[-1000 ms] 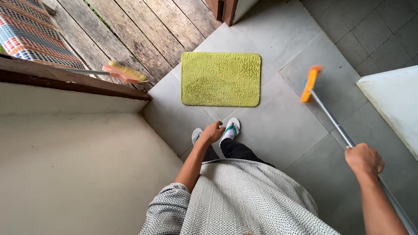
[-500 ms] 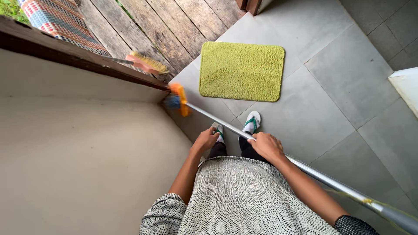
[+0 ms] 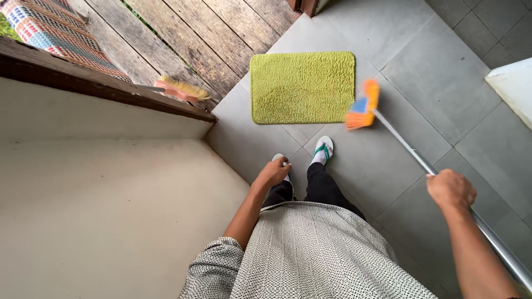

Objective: The person shakes a green rug over a balcony, sweeps a floor mat with a broom in an entryway, and then drapes the green rug over the balcony railing.

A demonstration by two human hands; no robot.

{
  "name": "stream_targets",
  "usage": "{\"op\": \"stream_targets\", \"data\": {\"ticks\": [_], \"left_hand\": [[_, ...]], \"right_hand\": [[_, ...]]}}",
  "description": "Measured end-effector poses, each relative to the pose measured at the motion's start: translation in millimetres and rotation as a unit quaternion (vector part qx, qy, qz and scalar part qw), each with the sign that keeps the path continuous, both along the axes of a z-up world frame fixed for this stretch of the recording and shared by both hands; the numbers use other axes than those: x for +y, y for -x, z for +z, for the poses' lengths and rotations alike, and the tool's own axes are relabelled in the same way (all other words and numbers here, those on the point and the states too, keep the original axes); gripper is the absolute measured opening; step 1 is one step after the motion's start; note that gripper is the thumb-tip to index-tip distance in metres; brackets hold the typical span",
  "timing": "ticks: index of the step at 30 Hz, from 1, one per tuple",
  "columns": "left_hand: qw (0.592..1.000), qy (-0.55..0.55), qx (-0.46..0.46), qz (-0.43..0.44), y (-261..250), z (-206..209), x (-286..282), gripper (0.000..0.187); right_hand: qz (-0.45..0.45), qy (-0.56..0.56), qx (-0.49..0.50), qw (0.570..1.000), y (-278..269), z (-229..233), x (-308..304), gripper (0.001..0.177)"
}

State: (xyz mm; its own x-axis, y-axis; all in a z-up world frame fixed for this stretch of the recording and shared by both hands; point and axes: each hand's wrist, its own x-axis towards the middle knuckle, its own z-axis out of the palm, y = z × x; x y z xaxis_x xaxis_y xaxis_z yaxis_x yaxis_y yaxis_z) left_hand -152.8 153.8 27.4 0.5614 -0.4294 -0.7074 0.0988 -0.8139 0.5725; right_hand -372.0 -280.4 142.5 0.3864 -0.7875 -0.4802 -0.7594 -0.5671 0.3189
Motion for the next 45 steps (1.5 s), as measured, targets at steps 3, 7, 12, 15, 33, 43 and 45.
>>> {"op": "stream_targets", "data": {"ticks": [3, 7, 12, 15, 33, 43, 45], "left_hand": [[1.0, 0.004, -0.003, -0.012, -3.6, -2.0, 3.3, 0.051], [1.0, -0.01, 0.011, 0.007, -5.8, -10.2, 14.0, 0.053], [0.999, 0.005, 0.012, 0.032, -5.0, -19.5, 23.8, 0.055], [0.999, -0.001, 0.02, 0.028, -9.4, -17.3, 23.2, 0.055], [0.999, 0.0, 0.007, 0.032, -108.8, -10.5, -104.3, 0.057], [0.998, 0.01, 0.014, 0.063, -129.7, -8.2, -135.1, 0.055], [0.996, 0.005, 0.019, 0.082, -130.2, -8.1, -133.7, 0.057]], "right_hand": [[-0.044, 0.025, 0.011, 0.999, 0.8, -5.2, -1.0, 0.038], [0.025, -0.056, -0.024, 0.998, -20.4, 6.3, 46.9, 0.037], [0.119, -0.222, -0.069, 0.965, -102.2, -12.1, 191.8, 0.044], [0.076, -0.316, -0.089, 0.942, -149.4, -13.5, 225.0, 0.04], [0.029, 0.048, 0.028, 0.998, -172.1, -56.4, -164.9, 0.023], [0.218, -0.216, -0.125, 0.943, -284.8, -22.6, 22.6, 0.03], [0.255, -0.263, -0.09, 0.926, -314.8, -6.9, 62.4, 0.038]]}}
